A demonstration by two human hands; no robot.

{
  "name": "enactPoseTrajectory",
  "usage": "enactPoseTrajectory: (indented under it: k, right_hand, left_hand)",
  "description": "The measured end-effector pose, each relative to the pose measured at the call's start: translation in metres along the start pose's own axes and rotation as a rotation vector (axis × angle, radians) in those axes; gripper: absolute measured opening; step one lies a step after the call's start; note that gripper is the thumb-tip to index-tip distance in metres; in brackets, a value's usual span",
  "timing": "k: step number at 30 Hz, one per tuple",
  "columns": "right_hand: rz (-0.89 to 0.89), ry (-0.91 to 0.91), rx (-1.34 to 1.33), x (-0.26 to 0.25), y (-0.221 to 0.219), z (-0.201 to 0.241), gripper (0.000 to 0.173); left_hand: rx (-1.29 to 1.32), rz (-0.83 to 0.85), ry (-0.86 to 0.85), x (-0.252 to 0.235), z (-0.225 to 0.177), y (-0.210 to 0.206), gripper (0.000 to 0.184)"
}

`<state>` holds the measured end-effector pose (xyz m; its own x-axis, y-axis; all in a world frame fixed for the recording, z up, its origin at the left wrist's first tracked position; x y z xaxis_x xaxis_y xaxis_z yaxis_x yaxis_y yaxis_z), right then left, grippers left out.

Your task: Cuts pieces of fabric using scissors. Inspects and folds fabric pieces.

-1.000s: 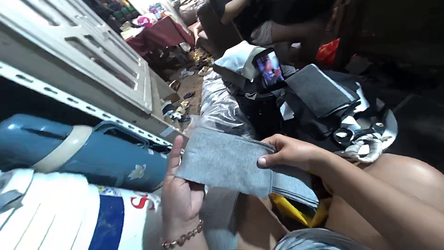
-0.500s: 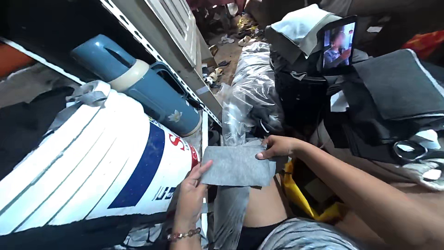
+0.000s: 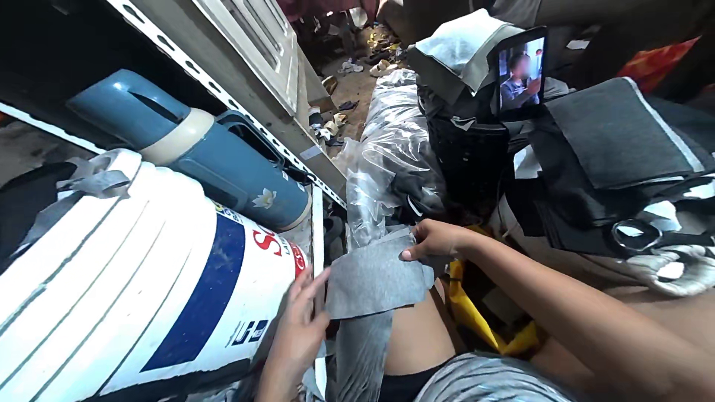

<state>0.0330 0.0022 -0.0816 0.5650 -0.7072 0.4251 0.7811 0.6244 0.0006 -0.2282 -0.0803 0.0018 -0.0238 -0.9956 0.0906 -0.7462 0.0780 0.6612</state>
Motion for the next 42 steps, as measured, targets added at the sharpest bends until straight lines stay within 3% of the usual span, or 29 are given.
enactPoseTrajectory:
  k: [3,5,8,10,13,17,21,23,25,27,28,29,30,31,34,35,39,42]
  right_hand:
    - [-0.027,0.036,0.037,0.008,0.000,0.011,0.025]
    - [-0.049,0.076,0.103,0.015,0.000,0.021,0.027]
    - [-0.084,0.173,0.243,0.026,0.001,0.039,0.027]
    - [-0.099,0.222,0.321,0.036,0.001,0.051,0.030]
    - [-0.110,0.290,0.311,0.050,0.001,0.059,0.036]
    - [-0.246,0.349,0.304,0.067,0.006,0.059,0.040]
    - [-0.672,0.487,0.332,0.134,0.028,0.045,0.032]
    - [-0.972,0.551,0.148,0.178,0.044,0.009,0.029]
    - [-1.236,0.504,-0.176,0.225,0.059,-0.036,0.025]
    - [-1.433,0.376,-0.514,0.266,0.067,-0.081,0.023]
    - [-1.496,0.310,-0.681,0.279,0.068,-0.100,0.022]
    - [-1.521,0.245,-0.830,0.288,0.068,-0.114,0.021]
    - [-1.514,0.187,-0.956,0.293,0.065,-0.122,0.022]
    - [-1.473,0.139,-1.065,0.294,0.063,-0.126,0.024]
    - [-1.370,0.047,-1.305,0.287,0.063,-0.127,0.024]
    - [-1.380,0.035,-1.338,0.286,0.066,-0.127,0.026]
    - [-1.466,0.059,-1.377,0.283,0.075,-0.129,0.033]
    - [-1.463,0.025,-1.438,0.287,0.078,-0.127,0.033]
  left_hand:
    - [0.037,0.068,-0.283,-0.027,-0.040,-0.013,0.054]
    - [0.014,0.332,-0.333,-0.055,-0.062,-0.042,0.067]
    - [-0.157,0.787,-0.247,-0.093,-0.083,-0.084,0.081]
    - [-0.220,0.944,-0.212,-0.103,-0.089,-0.094,0.064]
    - [-0.385,1.042,-0.180,-0.106,-0.094,-0.093,0.032]
    - [-0.201,1.036,-0.285,-0.105,-0.088,-0.087,0.019]
    - [0.118,0.893,-0.459,-0.093,-0.094,-0.057,0.008]
    - [0.202,0.782,-0.489,-0.086,-0.103,-0.043,0.012]
    - [0.271,0.675,-0.465,-0.070,-0.125,-0.039,0.017]
    - [0.326,0.640,-0.506,-0.073,-0.110,-0.027,0.019]
    - [0.398,0.560,-0.411,-0.081,-0.091,-0.021,0.018]
    - [0.528,0.440,-0.312,-0.087,-0.072,-0.017,0.026]
    - [0.615,0.643,-0.654,-0.106,-0.040,-0.012,0.033]
    - [0.696,0.659,-0.808,-0.111,-0.035,-0.018,0.034]
    - [0.842,0.544,-0.515,-0.065,-0.129,-0.063,0.026]
    - [0.879,0.542,-0.491,-0.056,-0.148,-0.081,0.028]
    - [0.955,0.693,-0.498,-0.054,-0.153,-0.131,0.026]
    - [0.989,0.693,-0.435,-0.048,-0.149,-0.148,0.023]
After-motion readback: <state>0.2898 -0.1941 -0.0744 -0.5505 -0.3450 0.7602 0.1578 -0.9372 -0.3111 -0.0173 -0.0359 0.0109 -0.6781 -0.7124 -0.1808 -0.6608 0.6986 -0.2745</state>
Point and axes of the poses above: each hand's wrist, its own x-axis away from the middle knuckle, its own y-axis out of the back of the hand, z = x × y, the point moved 5 cm from there along -x, towards the middle knuckle
